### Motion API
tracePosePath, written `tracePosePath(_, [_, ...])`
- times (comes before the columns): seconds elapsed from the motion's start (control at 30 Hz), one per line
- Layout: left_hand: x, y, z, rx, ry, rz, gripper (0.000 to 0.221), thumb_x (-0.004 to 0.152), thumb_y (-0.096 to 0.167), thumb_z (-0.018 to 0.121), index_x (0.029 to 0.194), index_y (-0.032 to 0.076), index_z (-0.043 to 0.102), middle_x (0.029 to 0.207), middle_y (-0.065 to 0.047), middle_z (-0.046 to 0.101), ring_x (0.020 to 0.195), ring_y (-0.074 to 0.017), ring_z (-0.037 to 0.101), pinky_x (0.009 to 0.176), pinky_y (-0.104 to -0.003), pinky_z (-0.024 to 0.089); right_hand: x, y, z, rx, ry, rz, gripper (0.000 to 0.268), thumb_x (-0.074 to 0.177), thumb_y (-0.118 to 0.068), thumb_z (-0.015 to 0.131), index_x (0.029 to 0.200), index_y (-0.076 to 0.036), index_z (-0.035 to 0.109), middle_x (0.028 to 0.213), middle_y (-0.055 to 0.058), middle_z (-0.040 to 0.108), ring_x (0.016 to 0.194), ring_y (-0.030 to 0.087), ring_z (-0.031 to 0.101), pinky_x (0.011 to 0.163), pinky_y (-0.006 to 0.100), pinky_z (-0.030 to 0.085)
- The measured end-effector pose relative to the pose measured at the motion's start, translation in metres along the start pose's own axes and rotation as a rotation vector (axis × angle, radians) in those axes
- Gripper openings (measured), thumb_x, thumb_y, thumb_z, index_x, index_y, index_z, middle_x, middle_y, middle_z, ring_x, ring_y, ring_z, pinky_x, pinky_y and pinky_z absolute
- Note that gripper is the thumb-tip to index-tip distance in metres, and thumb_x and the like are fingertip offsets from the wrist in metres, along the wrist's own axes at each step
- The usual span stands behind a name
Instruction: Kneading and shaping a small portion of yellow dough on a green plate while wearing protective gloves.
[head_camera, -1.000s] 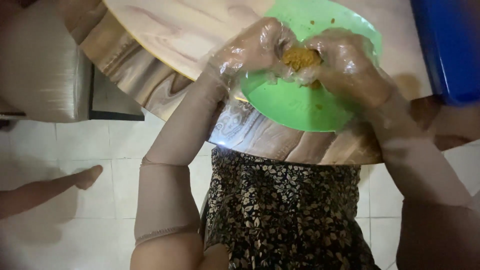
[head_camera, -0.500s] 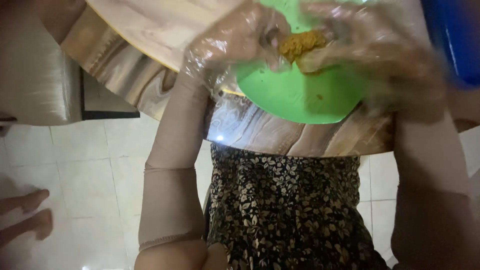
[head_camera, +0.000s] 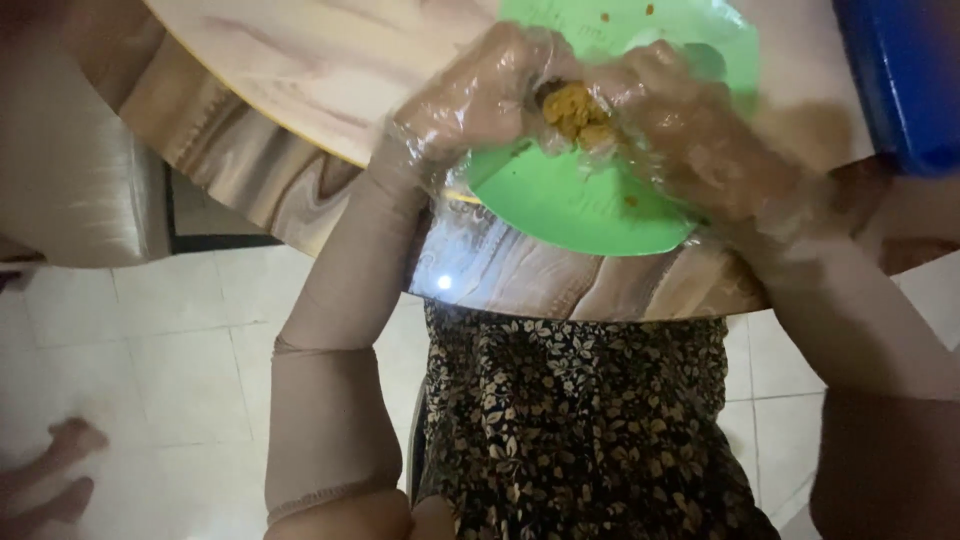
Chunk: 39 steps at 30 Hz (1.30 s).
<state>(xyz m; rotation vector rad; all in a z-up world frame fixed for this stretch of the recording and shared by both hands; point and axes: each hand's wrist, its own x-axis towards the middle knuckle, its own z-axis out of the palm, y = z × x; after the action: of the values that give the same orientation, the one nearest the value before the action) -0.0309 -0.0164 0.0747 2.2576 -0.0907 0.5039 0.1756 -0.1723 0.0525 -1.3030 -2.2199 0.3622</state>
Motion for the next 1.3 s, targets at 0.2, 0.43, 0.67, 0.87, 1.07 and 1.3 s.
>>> tracePosePath(0.2, [0.000,-0.006,0.008,0.043,0.037,0.043,0.006,0.086,0.005,0.068,0.085,0.002,0.063,0.081,-0.008,0.062,0.071,-0.0204,0.060,0.060,-0.032,0.044,0.011,-0.004,0.001,0.037,0.203,-0.197,0.042,0.095,0.022,0.044,0.133,0.006,0.052,0.096,0.017,0.050,0.084,0.028,0.042,0.072,0.043,0.037])
tracePosePath(0.43, [-0.008,0.008,-0.010,-0.044,-0.062,-0.183,0.016,0.094,0.010,0.075,0.105,0.001,0.068,0.091,-0.009,0.067,0.075,-0.0168,0.064,0.062,-0.024,0.049,0.040,-0.066,-0.049,0.433,-0.047,0.581,0.051,0.087,-0.022,0.066,0.137,-0.012,0.059,0.138,0.013,0.058,0.119,0.030,0.060,0.096,0.038,0.050])
tracePosePath(0.67, [0.001,0.047,-0.021,-0.495,0.230,-0.828,0.036,0.084,0.037,0.067,0.107,0.009,0.071,0.096,-0.004,0.075,0.079,-0.0115,0.070,0.069,-0.018,0.058,-0.030,0.067,-0.013,0.828,0.001,-0.080,0.072,0.098,-0.041,0.049,0.153,0.002,0.029,0.158,0.026,0.037,0.148,0.039,0.042,0.134,0.053,0.034])
tracePosePath(0.87, [0.001,0.022,-0.015,-0.195,-0.005,-0.385,0.020,0.087,0.033,0.075,0.097,0.016,0.075,0.092,0.000,0.075,0.082,-0.0109,0.069,0.077,-0.024,0.055,0.062,-0.089,-0.074,0.654,-0.122,0.689,0.034,0.089,-0.022,0.068,0.119,-0.007,0.072,0.106,0.009,0.078,0.096,0.017,0.078,0.098,0.027,0.060])
tracePosePath(1.07, [0.003,0.001,-0.003,-0.233,-0.008,-0.226,0.024,0.081,0.013,0.091,0.098,0.008,0.074,0.089,-0.006,0.076,0.077,-0.0109,0.073,0.065,-0.018,0.060,0.029,-0.025,-0.026,0.559,0.058,0.569,0.060,0.092,-0.063,0.052,0.103,-0.007,0.073,0.096,0.007,0.061,0.088,0.019,0.060,0.084,0.039,0.048])
tracePosePath(1.3, [-0.006,-0.039,0.033,-0.182,0.089,-0.234,0.040,0.057,0.029,0.097,0.088,0.013,0.077,0.076,-0.005,0.072,0.065,-0.0197,0.068,0.063,-0.035,0.057,-0.005,0.067,0.044,0.028,0.101,0.102,0.053,0.077,-0.053,0.075,0.125,-0.034,0.069,0.097,-0.005,0.062,0.087,0.016,0.061,0.082,0.037,0.052])
